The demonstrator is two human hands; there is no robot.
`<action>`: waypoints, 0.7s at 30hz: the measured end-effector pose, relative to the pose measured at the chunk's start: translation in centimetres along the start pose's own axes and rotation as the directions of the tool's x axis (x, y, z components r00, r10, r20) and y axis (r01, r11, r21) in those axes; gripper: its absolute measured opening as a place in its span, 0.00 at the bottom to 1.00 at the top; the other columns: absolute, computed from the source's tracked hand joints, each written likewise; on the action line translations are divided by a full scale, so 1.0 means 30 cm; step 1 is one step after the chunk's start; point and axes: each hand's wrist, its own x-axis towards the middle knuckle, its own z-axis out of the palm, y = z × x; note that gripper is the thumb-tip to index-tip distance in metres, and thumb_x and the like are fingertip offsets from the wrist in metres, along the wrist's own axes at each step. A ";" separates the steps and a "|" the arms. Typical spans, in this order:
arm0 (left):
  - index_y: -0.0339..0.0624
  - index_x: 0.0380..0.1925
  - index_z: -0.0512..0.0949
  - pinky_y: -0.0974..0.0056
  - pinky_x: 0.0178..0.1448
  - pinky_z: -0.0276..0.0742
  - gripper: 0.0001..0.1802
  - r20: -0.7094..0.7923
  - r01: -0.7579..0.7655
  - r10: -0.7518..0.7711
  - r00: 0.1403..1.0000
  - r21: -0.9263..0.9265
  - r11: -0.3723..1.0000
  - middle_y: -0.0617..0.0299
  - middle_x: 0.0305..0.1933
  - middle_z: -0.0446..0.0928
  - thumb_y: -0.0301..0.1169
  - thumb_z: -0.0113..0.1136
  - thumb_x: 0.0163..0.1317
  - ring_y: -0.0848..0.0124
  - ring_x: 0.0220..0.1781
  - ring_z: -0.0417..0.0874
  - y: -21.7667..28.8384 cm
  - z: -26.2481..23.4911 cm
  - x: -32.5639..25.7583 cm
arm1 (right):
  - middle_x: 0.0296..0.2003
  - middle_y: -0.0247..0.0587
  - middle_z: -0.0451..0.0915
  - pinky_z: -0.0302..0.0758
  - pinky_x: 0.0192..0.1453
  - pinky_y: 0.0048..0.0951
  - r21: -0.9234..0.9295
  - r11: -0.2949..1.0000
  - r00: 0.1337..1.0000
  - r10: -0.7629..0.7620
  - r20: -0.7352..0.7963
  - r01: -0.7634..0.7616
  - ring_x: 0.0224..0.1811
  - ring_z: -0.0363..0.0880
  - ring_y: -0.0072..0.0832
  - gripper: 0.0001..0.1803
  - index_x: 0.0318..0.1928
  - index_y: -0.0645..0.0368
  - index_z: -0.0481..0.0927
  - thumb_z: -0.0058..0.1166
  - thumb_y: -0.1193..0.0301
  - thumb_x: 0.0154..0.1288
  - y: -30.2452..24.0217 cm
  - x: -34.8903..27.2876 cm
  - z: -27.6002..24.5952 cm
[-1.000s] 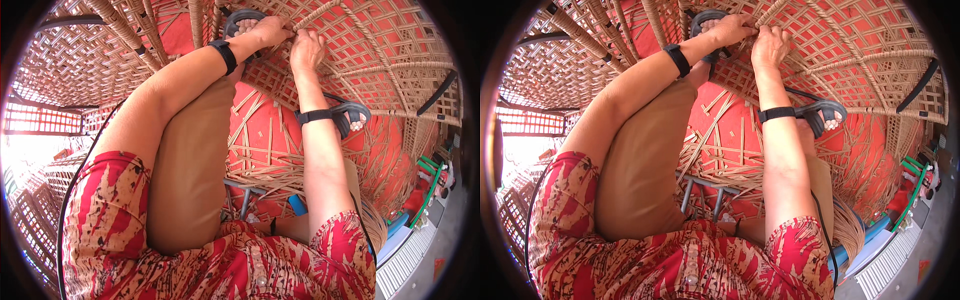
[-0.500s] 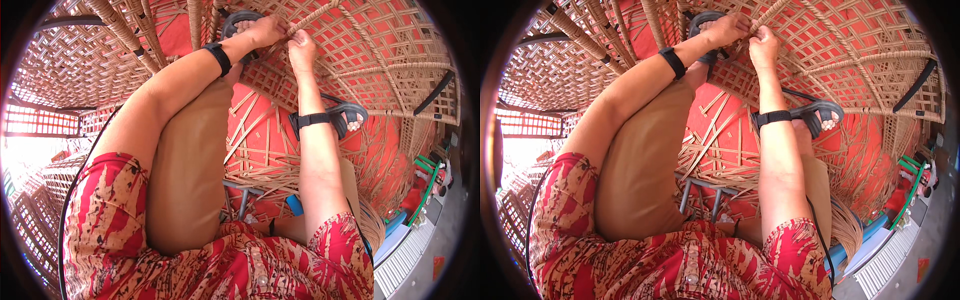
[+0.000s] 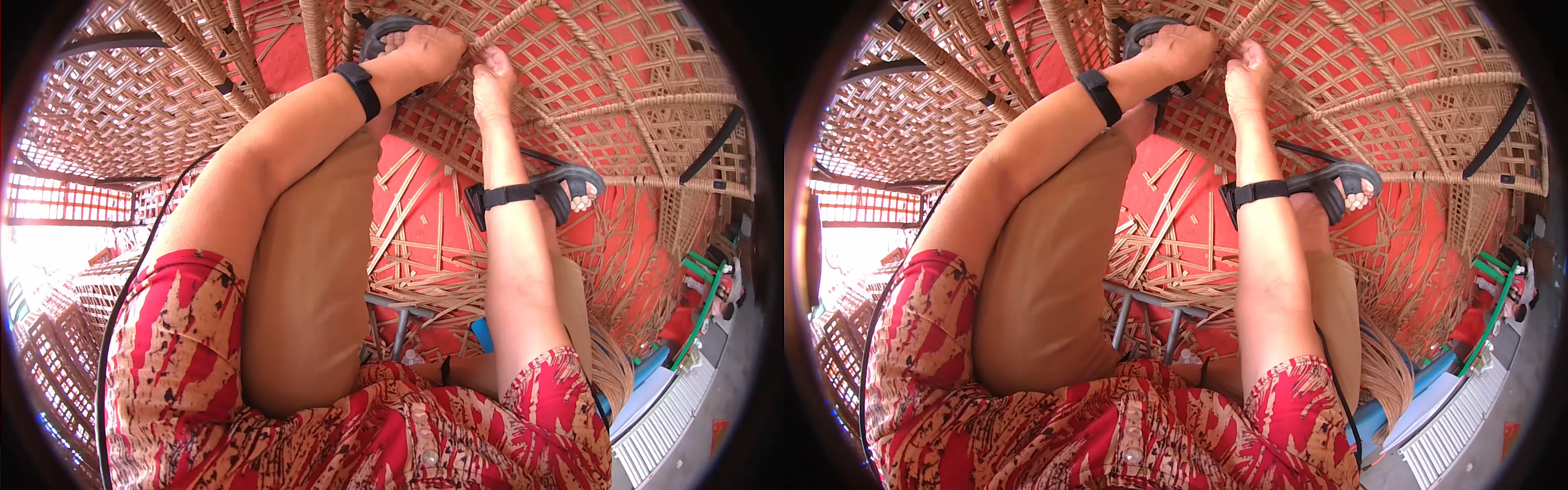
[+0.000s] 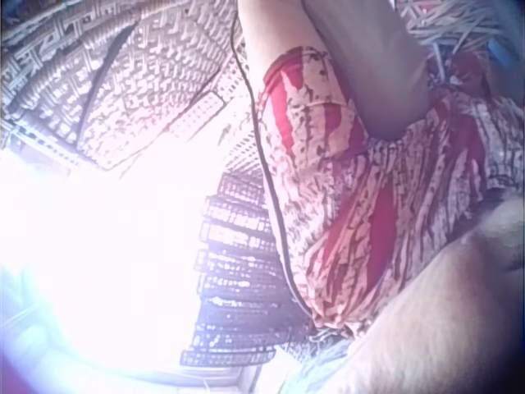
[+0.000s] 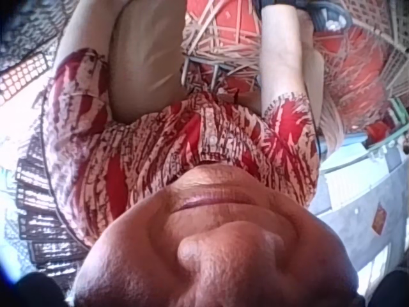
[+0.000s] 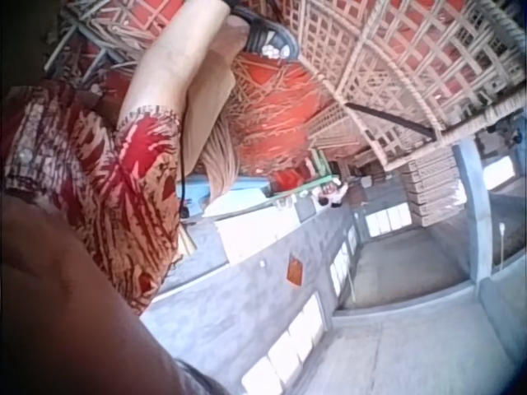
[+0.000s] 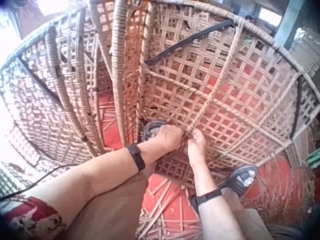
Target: The recorder is weaving rattan strips onto a furniture frame.
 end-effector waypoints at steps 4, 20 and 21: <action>0.39 0.34 0.85 0.57 0.39 0.82 0.12 0.226 -0.210 0.187 0.956 0.080 0.974 0.48 0.32 0.83 0.33 0.57 0.56 0.57 0.36 0.87 0.051 -0.035 -0.100 | 0.43 0.45 0.81 0.74 0.43 0.22 -0.243 0.969 0.988 -0.083 -0.128 0.050 0.39 0.80 0.25 0.19 0.53 0.69 0.75 0.51 0.80 0.60 -0.012 -0.075 -0.009; 0.44 0.29 0.85 0.56 0.44 0.80 0.13 0.362 0.035 0.071 0.930 -0.280 0.959 0.46 0.33 0.83 0.39 0.61 0.50 0.54 0.38 0.85 0.079 -0.017 -0.016 | 0.25 0.36 0.81 0.68 0.23 0.20 -0.041 0.974 0.969 0.227 0.097 -0.224 0.20 0.75 0.20 0.13 0.46 0.64 0.81 0.49 0.69 0.70 0.074 -0.068 -0.076; 0.42 0.38 0.83 0.57 0.48 0.79 0.15 0.224 0.141 -0.078 0.972 -0.281 0.949 0.46 0.39 0.82 0.35 0.61 0.50 0.54 0.44 0.84 0.051 0.014 -0.005 | 0.25 0.35 0.81 0.68 0.23 0.20 -0.119 0.958 0.957 0.274 0.099 -0.262 0.20 0.76 0.19 0.13 0.46 0.64 0.81 0.48 0.69 0.70 0.072 -0.071 -0.072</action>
